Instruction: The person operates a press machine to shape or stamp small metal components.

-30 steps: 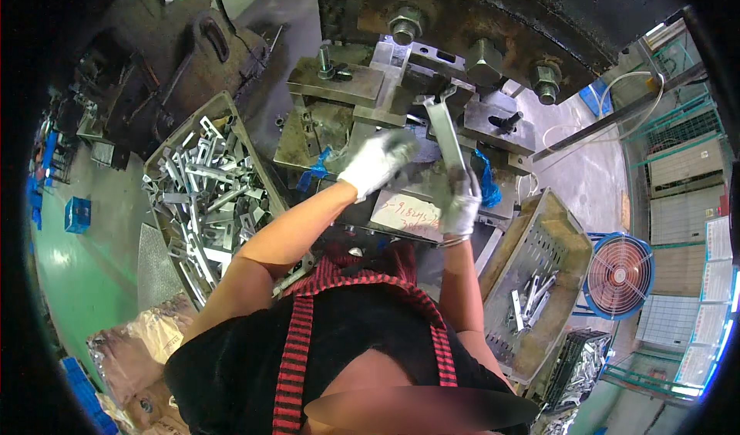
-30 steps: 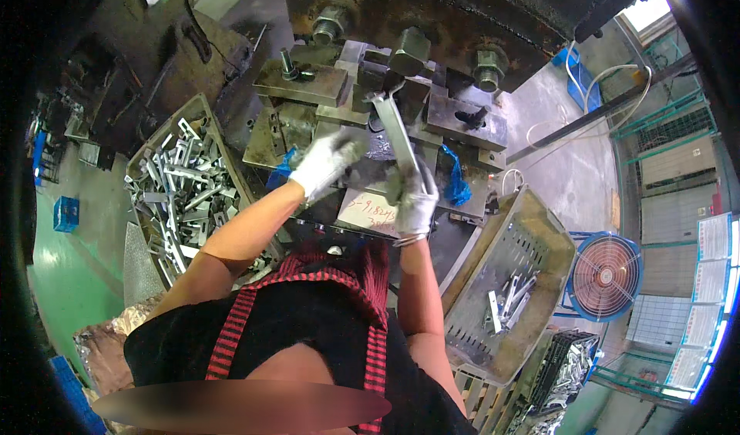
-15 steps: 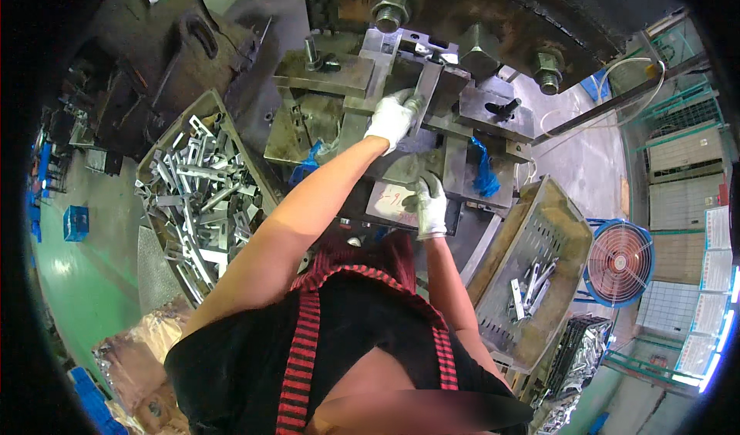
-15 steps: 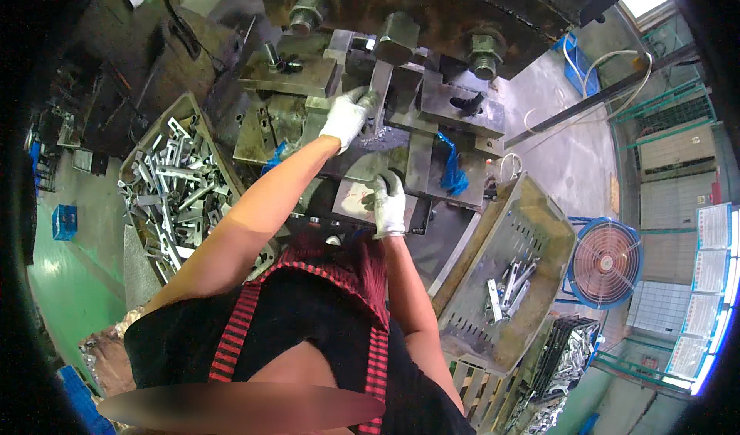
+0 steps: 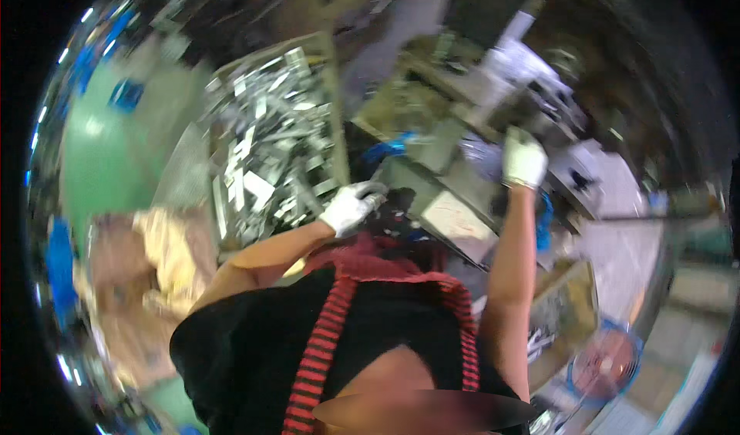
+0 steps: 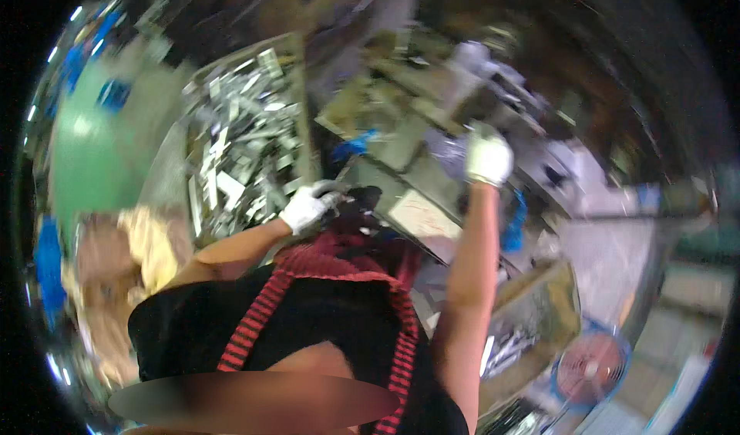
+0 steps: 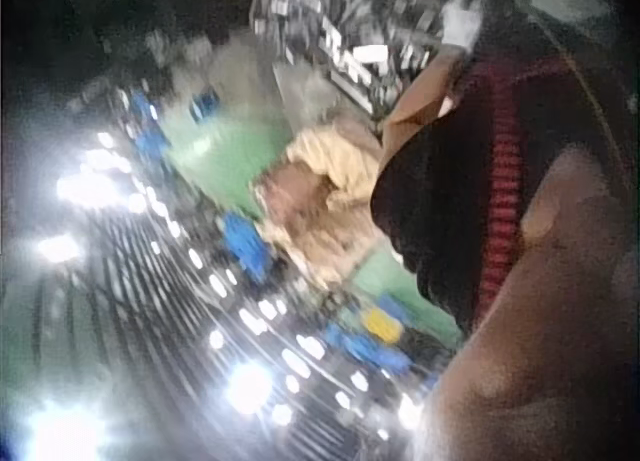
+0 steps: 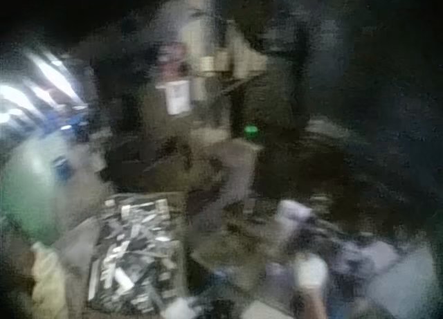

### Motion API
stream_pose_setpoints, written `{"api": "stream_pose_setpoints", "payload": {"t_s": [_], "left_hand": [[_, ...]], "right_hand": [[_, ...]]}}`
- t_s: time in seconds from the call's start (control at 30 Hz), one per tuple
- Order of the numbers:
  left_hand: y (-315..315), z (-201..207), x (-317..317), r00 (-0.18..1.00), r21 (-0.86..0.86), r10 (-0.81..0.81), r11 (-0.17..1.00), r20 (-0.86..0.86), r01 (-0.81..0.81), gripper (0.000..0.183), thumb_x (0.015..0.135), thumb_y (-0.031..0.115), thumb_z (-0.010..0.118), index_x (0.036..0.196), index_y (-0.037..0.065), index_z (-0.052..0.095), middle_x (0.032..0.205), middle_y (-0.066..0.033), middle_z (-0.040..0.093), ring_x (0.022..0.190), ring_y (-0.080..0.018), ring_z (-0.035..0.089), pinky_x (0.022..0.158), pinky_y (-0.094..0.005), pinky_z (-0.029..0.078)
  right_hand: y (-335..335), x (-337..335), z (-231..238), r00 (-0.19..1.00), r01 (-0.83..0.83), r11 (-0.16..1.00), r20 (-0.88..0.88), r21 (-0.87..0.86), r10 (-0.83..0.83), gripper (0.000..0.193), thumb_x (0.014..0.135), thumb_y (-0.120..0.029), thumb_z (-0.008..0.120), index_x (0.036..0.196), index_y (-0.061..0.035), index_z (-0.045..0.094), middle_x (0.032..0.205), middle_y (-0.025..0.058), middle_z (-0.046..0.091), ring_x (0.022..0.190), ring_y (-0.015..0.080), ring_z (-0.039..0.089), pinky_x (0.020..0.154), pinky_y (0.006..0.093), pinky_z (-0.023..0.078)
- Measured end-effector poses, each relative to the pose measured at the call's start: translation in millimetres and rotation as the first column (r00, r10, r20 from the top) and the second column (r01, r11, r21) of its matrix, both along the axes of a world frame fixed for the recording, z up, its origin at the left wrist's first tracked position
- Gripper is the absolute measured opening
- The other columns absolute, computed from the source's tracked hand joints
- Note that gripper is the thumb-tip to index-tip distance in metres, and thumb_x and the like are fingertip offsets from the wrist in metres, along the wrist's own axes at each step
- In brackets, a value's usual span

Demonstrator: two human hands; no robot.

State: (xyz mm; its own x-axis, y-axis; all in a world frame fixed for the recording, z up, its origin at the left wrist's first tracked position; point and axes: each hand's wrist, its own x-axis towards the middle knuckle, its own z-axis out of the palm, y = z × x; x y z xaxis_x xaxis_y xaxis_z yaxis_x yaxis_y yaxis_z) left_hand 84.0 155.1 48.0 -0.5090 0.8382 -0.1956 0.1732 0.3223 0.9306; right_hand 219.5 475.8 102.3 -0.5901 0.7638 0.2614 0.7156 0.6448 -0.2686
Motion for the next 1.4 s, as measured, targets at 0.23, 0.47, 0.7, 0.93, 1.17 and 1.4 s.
{"api": "stream_pose_setpoints", "payload": {"t_s": [0.23, 0.47, 0.7, 0.93, 1.17, 1.4], "left_hand": [[-99.6, -17.8, -62.8, 0.703, -0.331, -0.170, 0.938, -0.690, -0.099, 0.024, 0.083, 0.020, 0.054, 0.105, 0.013, 0.061, 0.089, -0.0133, 0.064, 0.080, -0.0301, 0.063, 0.069, -0.0382, 0.051], [-78.6, -56.3, -119.2, 0.250, -0.885, -0.876, 0.450, -0.412, 0.120, 0.032, 0.071, 0.019, 0.059, 0.096, 0.001, 0.063, 0.087, -0.0163, 0.063, 0.079, -0.0313, 0.063, 0.066, -0.0404, 0.051], [-78.3, -7.3, -140.0, 0.044, -0.894, -0.894, 0.447, -0.446, 0.035, 0.032, 0.071, 0.016, 0.058, 0.097, -0.004, 0.060, 0.079, -0.0195, 0.062, 0.073, -0.0316, 0.062, 0.061, -0.0400, 0.050], [-126.1, 66.5, -165.9, 0.967, -0.560, -0.038, 0.821, -0.253, -0.114, 0.043, 0.083, 0.037, 0.059, 0.107, 0.002, 0.055, 0.068, -0.0073, 0.060, 0.056, -0.0157, 0.058, 0.048, -0.0296, 0.047], [-67.9, 74.5, -115.1, 0.614, -0.049, 0.235, 0.951, 0.753, -0.304, 0.048, 0.087, 0.057, 0.042, 0.093, 0.011, 0.054, 0.061, 0.0006, 0.049, 0.046, -0.0063, 0.043, 0.040, -0.0197, 0.035], [110.6, 82.0, -4.1, 0.775, 0.322, -0.244, 0.945, 0.584, 0.055, 0.038, 0.081, 0.010, 0.062, 0.114, 0.001, 0.045, 0.096, -0.0086, 0.062, 0.072, -0.0115, 0.057, 0.061, -0.0238, 0.046]], "right_hand": [[4.3, -8.2, -12.7, 0.990, 0.120, 0.992, -0.067, -0.050, -0.123, 0.028, 0.088, -0.027, 0.049, 0.106, -0.0117, 0.063, 0.104, 0.0134, 0.063, 0.091, 0.0297, 0.061, 0.078, 0.0372, 0.049], [6.0, -3.4, -14.6, 0.968, 0.118, 0.989, -0.212, -0.092, -0.135, 0.040, 0.085, -0.041, 0.052, 0.098, -0.0053, 0.065, 0.098, 0.0175, 0.063, 0.089, 0.0343, 0.061, 0.078, 0.0406, 0.047], [3.8, -9.9, -17.5, 0.956, 0.222, 0.973, -0.180, -0.071, -0.231, 0.040, 0.083, -0.044, 0.054, 0.100, -0.0096, 0.065, 0.091, 0.0200, 0.063, 0.086, 0.0379, 0.060, 0.074, 0.0432, 0.047], [4.2, 7.7, -32.0, 0.884, 0.103, 0.976, -0.431, -0.194, -0.179, 0.035, 0.084, -0.035, 0.056, 0.099, -0.0040, 0.065, 0.092, 0.0179, 0.065, 0.086, 0.0325, 0.062, 0.074, 0.0391, 0.047], [-10.1, -11.3, -17.9, 0.646, -0.243, 0.680, -0.638, -0.692, -0.419, 0.037, 0.072, -0.016, 0.070, 0.101, 0.0012, 0.056, 0.085, 0.0078, 0.063, 0.069, 0.0165, 0.057, 0.066, 0.0303, 0.046], [-31.5, 43.5, -1.5, 0.763, -0.043, 0.821, -0.549, -0.569, -0.341, 0.033, 0.075, -0.027, 0.072, 0.092, 0.0007, 0.063, 0.075, 0.0080, 0.064, 0.068, 0.0110, 0.058, 0.063, 0.0263, 0.046]]}}
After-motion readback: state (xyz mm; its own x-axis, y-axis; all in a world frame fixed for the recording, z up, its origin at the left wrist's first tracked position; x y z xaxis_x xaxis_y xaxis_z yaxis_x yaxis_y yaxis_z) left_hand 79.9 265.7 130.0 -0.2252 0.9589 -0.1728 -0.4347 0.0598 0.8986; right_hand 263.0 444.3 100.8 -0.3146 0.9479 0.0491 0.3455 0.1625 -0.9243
